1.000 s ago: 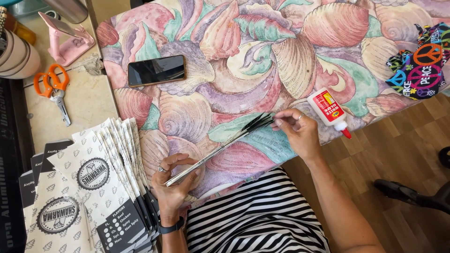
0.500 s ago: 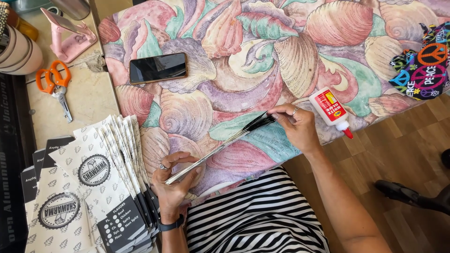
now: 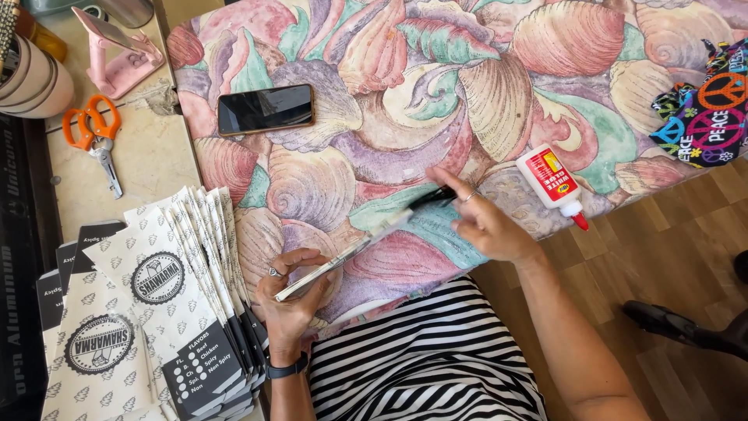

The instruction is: Applying white glue to the edges of printed paper bag templates and folding them to form completed bags.

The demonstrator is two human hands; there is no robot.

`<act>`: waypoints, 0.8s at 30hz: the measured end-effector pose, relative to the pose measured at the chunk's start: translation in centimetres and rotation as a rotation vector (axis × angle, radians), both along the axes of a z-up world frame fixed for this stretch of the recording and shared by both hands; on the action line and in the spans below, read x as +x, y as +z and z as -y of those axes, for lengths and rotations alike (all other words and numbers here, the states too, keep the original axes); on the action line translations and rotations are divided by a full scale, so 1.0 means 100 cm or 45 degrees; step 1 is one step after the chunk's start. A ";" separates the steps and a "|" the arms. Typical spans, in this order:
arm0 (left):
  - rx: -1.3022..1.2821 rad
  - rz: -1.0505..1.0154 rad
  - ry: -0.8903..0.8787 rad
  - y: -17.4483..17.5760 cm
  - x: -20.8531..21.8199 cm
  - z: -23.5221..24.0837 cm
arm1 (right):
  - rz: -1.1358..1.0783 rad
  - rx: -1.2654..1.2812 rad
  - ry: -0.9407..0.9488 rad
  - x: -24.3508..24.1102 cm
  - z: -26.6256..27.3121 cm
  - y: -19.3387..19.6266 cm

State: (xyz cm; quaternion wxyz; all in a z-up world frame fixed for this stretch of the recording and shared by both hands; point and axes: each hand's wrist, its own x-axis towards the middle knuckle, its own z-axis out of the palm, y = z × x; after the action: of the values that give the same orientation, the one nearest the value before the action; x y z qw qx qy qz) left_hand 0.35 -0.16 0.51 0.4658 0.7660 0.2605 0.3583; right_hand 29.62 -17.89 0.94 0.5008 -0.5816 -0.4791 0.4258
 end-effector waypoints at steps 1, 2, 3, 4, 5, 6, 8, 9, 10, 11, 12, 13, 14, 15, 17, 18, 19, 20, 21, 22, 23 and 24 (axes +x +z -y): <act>-0.001 0.000 -0.002 -0.004 -0.001 -0.001 | 0.000 -0.001 -0.002 -0.003 0.000 0.003; 0.004 -0.025 0.017 -0.008 -0.002 -0.002 | 0.050 -0.007 -0.004 -0.006 -0.002 0.007; 0.010 -0.051 0.036 -0.012 -0.004 -0.004 | 0.100 -0.012 -0.005 -0.009 -0.004 0.011; 0.010 -0.051 0.039 -0.010 -0.003 -0.004 | 0.101 -0.012 -0.002 -0.007 -0.006 0.003; -0.018 0.008 -0.004 -0.009 -0.003 -0.004 | 0.205 0.065 -0.106 -0.005 -0.008 -0.005; -0.049 0.064 -0.049 -0.007 -0.003 -0.004 | 0.306 0.140 -0.211 -0.003 -0.010 -0.013; -0.074 0.051 -0.045 -0.017 -0.008 -0.007 | 0.319 0.133 -0.302 0.002 -0.003 -0.030; -0.097 0.039 -0.043 -0.022 -0.010 -0.009 | 0.332 0.128 -0.394 0.005 0.000 -0.038; -0.098 0.041 -0.039 -0.021 -0.012 -0.009 | 0.334 0.128 -0.391 0.004 0.003 -0.037; -0.174 0.062 -0.007 -0.019 -0.013 -0.010 | 0.258 0.119 -0.382 0.003 0.005 -0.035; -0.249 0.080 0.031 -0.018 -0.017 -0.010 | 0.180 0.109 -0.369 0.002 0.007 -0.034; -0.250 0.080 0.039 -0.012 -0.017 -0.009 | 0.179 0.108 -0.361 0.000 0.008 -0.032; -0.293 0.037 0.059 -0.006 -0.017 -0.008 | 0.139 0.135 -0.395 -0.003 0.009 -0.030; -0.337 -0.005 0.079 0.000 -0.018 -0.007 | 0.099 0.162 -0.428 -0.005 0.009 -0.028; -0.320 -0.019 0.079 -0.003 -0.021 -0.006 | 0.210 0.196 -0.494 -0.010 0.014 -0.031; -0.304 -0.032 0.071 -0.005 -0.022 -0.005 | 0.323 0.230 -0.567 -0.011 0.017 -0.033; -0.305 -0.031 0.077 0.004 -0.020 -0.003 | 0.323 0.230 -0.561 -0.014 0.019 -0.026; -0.224 -0.110 0.140 0.013 -0.018 -0.002 | 0.332 0.266 -0.573 -0.017 0.021 -0.019; -0.143 -0.189 0.202 0.022 -0.016 0.000 | 0.340 0.303 -0.584 -0.019 0.024 -0.012; -0.143 -0.184 0.201 0.040 -0.010 0.008 | 0.345 0.305 -0.584 -0.023 0.025 0.006; 0.275 -0.218 0.355 0.058 -0.005 0.016 | 0.224 0.191 -0.598 -0.027 0.027 0.024; 0.689 -0.260 0.498 0.075 -0.003 0.027 | 0.096 0.066 -0.610 -0.035 0.032 0.041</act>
State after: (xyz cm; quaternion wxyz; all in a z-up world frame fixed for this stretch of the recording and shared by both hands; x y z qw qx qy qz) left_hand 0.03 -2.86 8.04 0.1401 0.8292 0.3432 0.4183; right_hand 26.17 -21.06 5.03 0.5841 -0.6811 -0.3566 0.2603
